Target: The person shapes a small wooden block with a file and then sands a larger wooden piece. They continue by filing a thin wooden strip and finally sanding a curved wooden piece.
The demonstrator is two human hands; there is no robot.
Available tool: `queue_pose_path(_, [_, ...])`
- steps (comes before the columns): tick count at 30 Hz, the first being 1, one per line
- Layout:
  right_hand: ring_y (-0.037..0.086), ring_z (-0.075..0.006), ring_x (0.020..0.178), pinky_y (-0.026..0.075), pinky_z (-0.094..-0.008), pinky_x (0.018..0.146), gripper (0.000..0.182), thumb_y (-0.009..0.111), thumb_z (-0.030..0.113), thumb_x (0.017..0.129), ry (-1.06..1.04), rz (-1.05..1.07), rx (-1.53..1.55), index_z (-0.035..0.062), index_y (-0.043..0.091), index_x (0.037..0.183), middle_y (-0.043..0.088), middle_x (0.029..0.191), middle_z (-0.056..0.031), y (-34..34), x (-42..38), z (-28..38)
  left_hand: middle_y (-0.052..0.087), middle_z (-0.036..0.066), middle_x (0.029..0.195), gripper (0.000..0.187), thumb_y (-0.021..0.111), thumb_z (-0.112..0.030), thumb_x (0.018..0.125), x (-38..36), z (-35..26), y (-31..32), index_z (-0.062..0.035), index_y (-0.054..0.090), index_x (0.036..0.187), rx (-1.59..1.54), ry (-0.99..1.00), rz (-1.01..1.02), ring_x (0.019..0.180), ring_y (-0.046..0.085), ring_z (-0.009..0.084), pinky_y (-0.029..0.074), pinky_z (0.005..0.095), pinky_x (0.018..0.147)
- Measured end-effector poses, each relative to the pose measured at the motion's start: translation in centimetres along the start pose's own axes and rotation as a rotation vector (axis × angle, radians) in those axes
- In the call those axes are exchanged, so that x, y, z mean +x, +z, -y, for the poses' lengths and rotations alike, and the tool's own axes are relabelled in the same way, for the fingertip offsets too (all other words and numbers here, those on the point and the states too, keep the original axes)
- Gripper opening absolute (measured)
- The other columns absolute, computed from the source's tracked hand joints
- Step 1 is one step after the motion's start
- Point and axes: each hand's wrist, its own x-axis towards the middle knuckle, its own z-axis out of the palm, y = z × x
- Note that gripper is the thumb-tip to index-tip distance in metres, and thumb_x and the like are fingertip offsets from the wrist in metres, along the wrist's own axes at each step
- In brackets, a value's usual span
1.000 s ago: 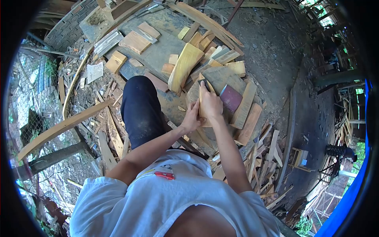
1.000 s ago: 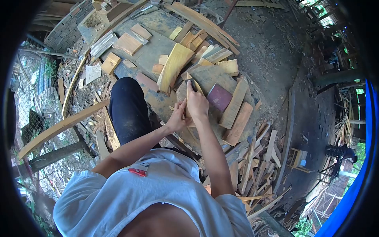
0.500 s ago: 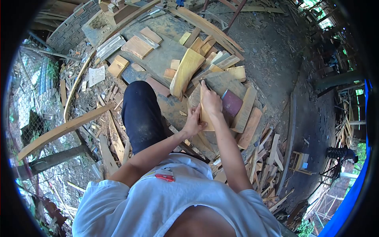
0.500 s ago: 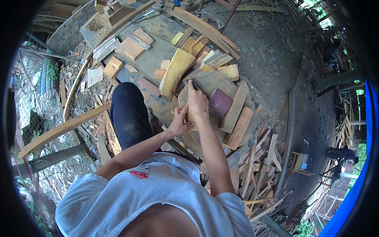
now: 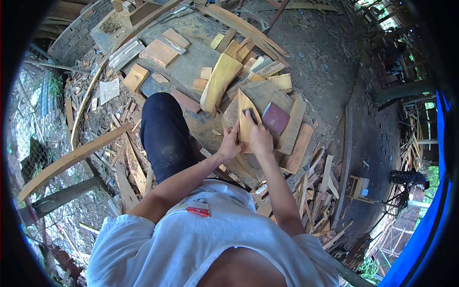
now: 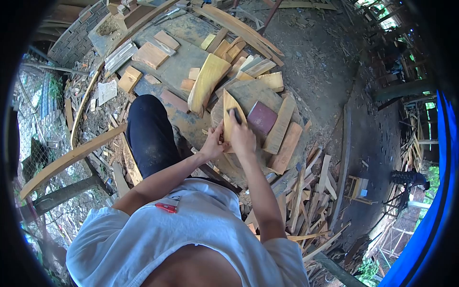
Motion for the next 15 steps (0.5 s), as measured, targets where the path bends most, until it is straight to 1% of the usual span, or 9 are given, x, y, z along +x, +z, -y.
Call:
queue_pose_path(2, [0.067, -0.0412, 0.079, 0.055, -0.0513, 0.070, 0.057, 0.047, 0.014, 0.090, 0.000, -0.017, 0.024, 0.0233, 0.034, 0.144, 0.065, 0.094, -0.0249, -0.5, 3.3, 0.6, 0.037, 0.012, 0.107, 0.095, 0.072, -0.002, 0.077, 0.1, 0.1, -0.1, -0.0146, 0.016, 0.153, -0.016, -0.008, -0.001, 0.094, 0.044, 0.0215, 0.045, 0.0323, 0.090])
queue_pose_path(4, [0.066, -0.0421, 0.079, 0.054, -0.0526, 0.070, 0.057, 0.048, 0.014, 0.090, 0.014, -0.026, 0.049, 0.0239, 0.035, 0.144, 0.066, 0.089, -0.0259, -0.2, 3.0, 0.8, 0.037, 0.011, 0.108, 0.094, 0.070, 0.000, 0.079, -0.2, 0.1, -0.1, -0.0181, 0.015, 0.153, 0.023, 0.020, -0.010, 0.093, 0.046, 0.0202, 0.048, 0.0313, 0.089])
queue_pose_path(5, [0.067, -0.0423, 0.078, 0.054, -0.0528, 0.070, 0.057, 0.048, 0.012, 0.089, 0.012, -0.038, 0.039, 0.0236, 0.035, 0.144, 0.066, 0.087, -0.0255, 0.0, 2.2, 0.6, 0.037, 0.011, 0.108, 0.094, 0.070, 0.000, 0.079, -0.3, 0.1, 0.0, -0.0181, 0.015, 0.153, 0.022, 0.020, 0.000, 0.093, 0.046, 0.0202, 0.048, 0.0313, 0.089])
queue_pose_path(7, [0.067, -0.0425, 0.078, 0.054, -0.0529, 0.070, 0.058, 0.049, 0.011, 0.089, 0.014, -0.047, 0.017, 0.0232, 0.035, 0.144, 0.066, 0.086, -0.0252, 0.2, -0.5, 0.2, 0.034, 0.013, 0.111, 0.095, 0.067, 0.002, 0.080, -0.3, 0.0, 0.0, -0.0229, 0.012, 0.153, -0.077, -0.065, 0.037, 0.094, 0.048, 0.0214, 0.050, 0.0314, 0.088])
queue_pose_path(8, [0.067, -0.0412, 0.078, 0.055, -0.0518, 0.068, 0.060, 0.049, 0.012, 0.089, 0.038, 0.010, 0.020, 0.0250, 0.034, 0.145, 0.066, 0.090, -0.0238, 0.3, -3.0, 0.2, 0.034, 0.013, 0.111, 0.095, 0.067, 0.002, 0.080, -0.3, -0.1, -0.3, -0.0229, 0.012, 0.153, -0.086, -0.067, 0.041, 0.094, 0.048, 0.0214, 0.050, 0.0314, 0.088])
queue_pose_path(10, [0.068, -0.0400, 0.079, 0.056, -0.0506, 0.067, 0.061, 0.050, 0.013, 0.089, 0.060, 0.081, 0.014, 0.0267, 0.033, 0.146, 0.065, 0.095, -0.0224, 1.1, -7.5, 0.0, 0.031, 0.014, 0.115, 0.096, 0.064, 0.004, 0.082, -0.8, -1.2, -1.5, -0.0261, 0.007, 0.153, -0.354, -0.152, 0.203, 0.097, 0.050, 0.0230, 0.052, 0.0322, 0.084])
queue_pose_path(12, [0.068, -0.0396, 0.077, 0.056, -0.0510, 0.065, 0.063, 0.050, 0.012, 0.089, 0.061, 0.116, -0.055, 0.0275, 0.030, 0.147, 0.065, 0.095, -0.0220, 1.8, -10.2, -0.2, 0.029, 0.015, 0.118, 0.096, 0.062, 0.005, 0.083, -0.5, 0.1, -1.2, -0.0282, 0.005, 0.153, -0.372, -0.122, 0.224, 0.099, 0.051, 0.0242, 0.054, 0.0339, 0.080])
queue_pose_path(14, [0.068, -0.0395, 0.077, 0.056, -0.0506, 0.065, 0.061, 0.049, 0.012, 0.089, 0.055, 0.091, -0.054, 0.0269, 0.032, 0.146, 0.065, 0.094, -0.0219, 2.0, -9.5, -0.1, 0.029, 0.015, 0.119, 0.096, 0.061, 0.006, 0.084, -0.4, 0.1, -1.3, -0.0282, 0.003, 0.153, -0.211, -0.103, 0.210, 0.101, 0.051, 0.0248, 0.055, 0.0339, 0.078])
queue_pose_path(15, [0.068, -0.0394, 0.077, 0.056, -0.0501, 0.065, 0.060, 0.049, 0.012, 0.089, 0.053, 0.064, -0.052, 0.0263, 0.034, 0.145, 0.064, 0.093, -0.0218, 1.9, -8.9, 0.0, 0.029, 0.015, 0.119, 0.096, 0.061, 0.006, 0.084, -0.3, -0.1, -1.5, -0.0282, 0.003, 0.153, -0.209, -0.103, 0.211, 0.101, 0.051, 0.0248, 0.055, 0.0339, 0.078])
